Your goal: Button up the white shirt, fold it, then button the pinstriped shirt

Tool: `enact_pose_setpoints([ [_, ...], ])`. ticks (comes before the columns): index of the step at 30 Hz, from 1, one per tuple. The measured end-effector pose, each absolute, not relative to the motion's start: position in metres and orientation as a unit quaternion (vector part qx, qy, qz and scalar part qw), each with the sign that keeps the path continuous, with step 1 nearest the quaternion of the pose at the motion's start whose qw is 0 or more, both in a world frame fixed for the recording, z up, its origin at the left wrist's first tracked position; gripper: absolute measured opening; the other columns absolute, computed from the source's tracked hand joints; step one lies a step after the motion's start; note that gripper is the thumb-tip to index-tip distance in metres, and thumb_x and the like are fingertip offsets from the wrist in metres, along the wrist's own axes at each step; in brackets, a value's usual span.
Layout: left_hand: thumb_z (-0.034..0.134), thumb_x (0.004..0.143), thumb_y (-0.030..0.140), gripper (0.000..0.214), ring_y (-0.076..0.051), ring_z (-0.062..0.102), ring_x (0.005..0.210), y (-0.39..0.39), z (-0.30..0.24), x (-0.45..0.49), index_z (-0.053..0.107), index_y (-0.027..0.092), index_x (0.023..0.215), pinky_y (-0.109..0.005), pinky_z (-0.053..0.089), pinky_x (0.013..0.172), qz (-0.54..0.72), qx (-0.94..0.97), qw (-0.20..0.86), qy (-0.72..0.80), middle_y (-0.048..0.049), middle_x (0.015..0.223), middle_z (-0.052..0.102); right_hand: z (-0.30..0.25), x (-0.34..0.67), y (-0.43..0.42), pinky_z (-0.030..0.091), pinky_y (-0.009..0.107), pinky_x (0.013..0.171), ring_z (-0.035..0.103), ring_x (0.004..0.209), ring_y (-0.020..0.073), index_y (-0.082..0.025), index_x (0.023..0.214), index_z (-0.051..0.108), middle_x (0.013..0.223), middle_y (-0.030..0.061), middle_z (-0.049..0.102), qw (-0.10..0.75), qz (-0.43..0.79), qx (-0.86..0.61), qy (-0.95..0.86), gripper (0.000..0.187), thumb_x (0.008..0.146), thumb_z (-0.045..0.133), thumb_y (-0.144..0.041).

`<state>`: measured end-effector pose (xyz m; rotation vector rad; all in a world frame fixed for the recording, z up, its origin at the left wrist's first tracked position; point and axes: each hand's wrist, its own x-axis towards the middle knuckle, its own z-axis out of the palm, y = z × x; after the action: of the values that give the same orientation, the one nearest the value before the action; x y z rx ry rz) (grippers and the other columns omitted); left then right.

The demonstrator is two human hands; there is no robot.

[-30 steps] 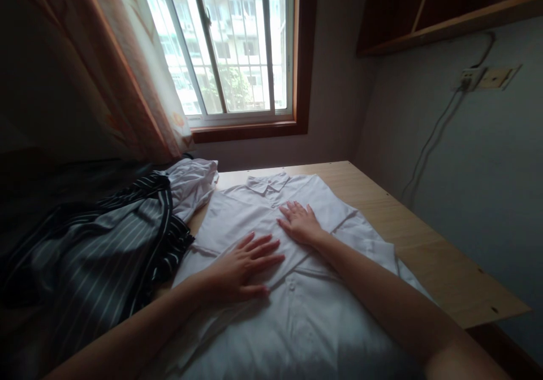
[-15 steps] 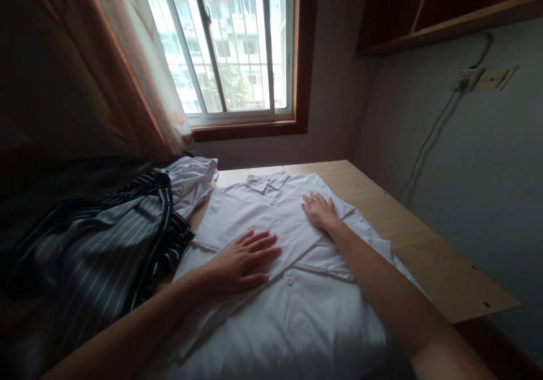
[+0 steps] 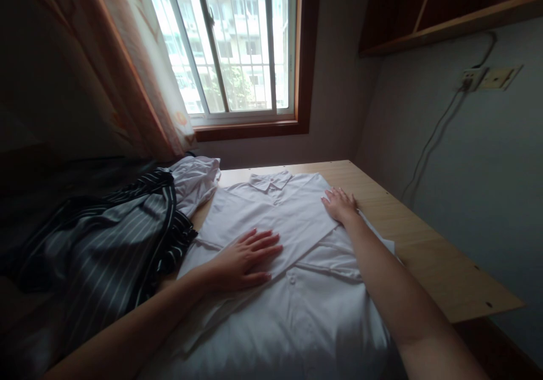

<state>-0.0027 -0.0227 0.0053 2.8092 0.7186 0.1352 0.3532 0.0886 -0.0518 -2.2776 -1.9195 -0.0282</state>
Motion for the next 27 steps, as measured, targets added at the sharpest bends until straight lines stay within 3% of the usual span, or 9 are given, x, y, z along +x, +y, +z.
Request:
enact_pose_setpoints([
  [4,0.044,0.092,0.063,0.067,-0.027,0.022,0.148,-0.023,0.005,-0.002,0.031,0.036,0.152,-0.048,0.009,0.122,0.046,0.961,0.115,0.245,-0.0018,0.159,0.029,-0.053,0.357,0.084,0.012,0.059,0.116,0.022,0.147,0.0303,-0.023,0.145,0.047,0.156,0.0096,0.036,0.094,-0.043,-0.793,-0.601,0.053,0.098,0.027,-0.039],
  [7,0.045,0.092,0.063,0.067,-0.028,0.022,0.148,-0.023,0.006,-0.002,0.031,0.035,0.152,-0.049,0.010,0.122,0.041,0.961,0.118,0.246,-0.0023,0.160,0.028,-0.044,0.350,0.081,0.013,0.055,0.117,0.021,0.147,0.0308,-0.017,0.140,0.053,0.155,0.0132,0.038,0.114,-0.087,-0.788,-0.599,0.050,0.097,0.033,-0.035],
  [12,0.047,0.090,0.066,0.066,-0.031,0.021,0.148,-0.024,0.010,-0.001,0.035,0.040,0.149,-0.058,0.006,0.119,0.035,0.955,0.120,0.270,-0.0018,0.160,0.028,-0.022,0.303,0.067,0.012,0.047,0.119,0.024,0.146,0.0254,-0.019,0.138,0.055,0.153,0.0107,0.041,0.160,-0.095,-0.659,-0.729,0.047,0.098,0.037,-0.038],
  [16,0.051,0.081,0.075,0.081,-0.036,0.018,0.148,-0.023,0.007,0.000,0.034,0.036,0.150,-0.064,0.006,0.117,0.037,0.939,0.115,0.321,-0.0074,0.160,0.026,-0.019,0.254,0.042,0.017,0.047,0.119,0.025,0.147,0.0248,-0.023,0.145,0.046,0.156,0.0079,0.036,0.129,0.004,-0.564,-0.815,0.054,0.100,0.032,-0.048],
  [18,0.044,0.086,0.073,0.077,-0.035,0.018,0.148,-0.021,0.002,0.002,0.034,0.032,0.151,-0.062,0.008,0.117,0.040,0.930,0.105,0.351,-0.0092,0.160,0.027,-0.023,0.239,0.032,0.018,0.048,0.118,0.025,0.147,0.0254,-0.023,0.149,0.041,0.158,0.0089,0.033,0.107,0.044,-0.562,-0.819,0.059,0.100,0.029,-0.053],
  [22,0.031,0.096,0.064,0.066,-0.031,0.020,0.148,-0.011,-0.009,0.004,0.038,0.027,0.150,-0.055,0.014,0.119,0.067,0.905,0.081,0.413,-0.0099,0.159,0.029,-0.029,0.228,0.027,0.014,0.048,0.119,0.022,0.148,0.0255,-0.023,0.151,0.037,0.159,0.0098,0.029,0.093,0.055,-0.575,-0.811,0.061,0.100,0.025,-0.055],
  [27,0.035,0.092,0.070,0.074,-0.032,0.017,0.149,0.007,-0.006,0.009,0.033,0.027,0.152,-0.057,0.011,0.119,0.034,0.904,0.099,0.414,-0.0106,0.160,0.024,-0.031,0.231,0.030,0.014,0.048,0.119,0.022,0.148,0.0254,-0.023,0.151,0.036,0.159,0.0095,0.029,0.087,0.044,-0.573,-0.814,0.060,0.100,0.027,-0.053],
])
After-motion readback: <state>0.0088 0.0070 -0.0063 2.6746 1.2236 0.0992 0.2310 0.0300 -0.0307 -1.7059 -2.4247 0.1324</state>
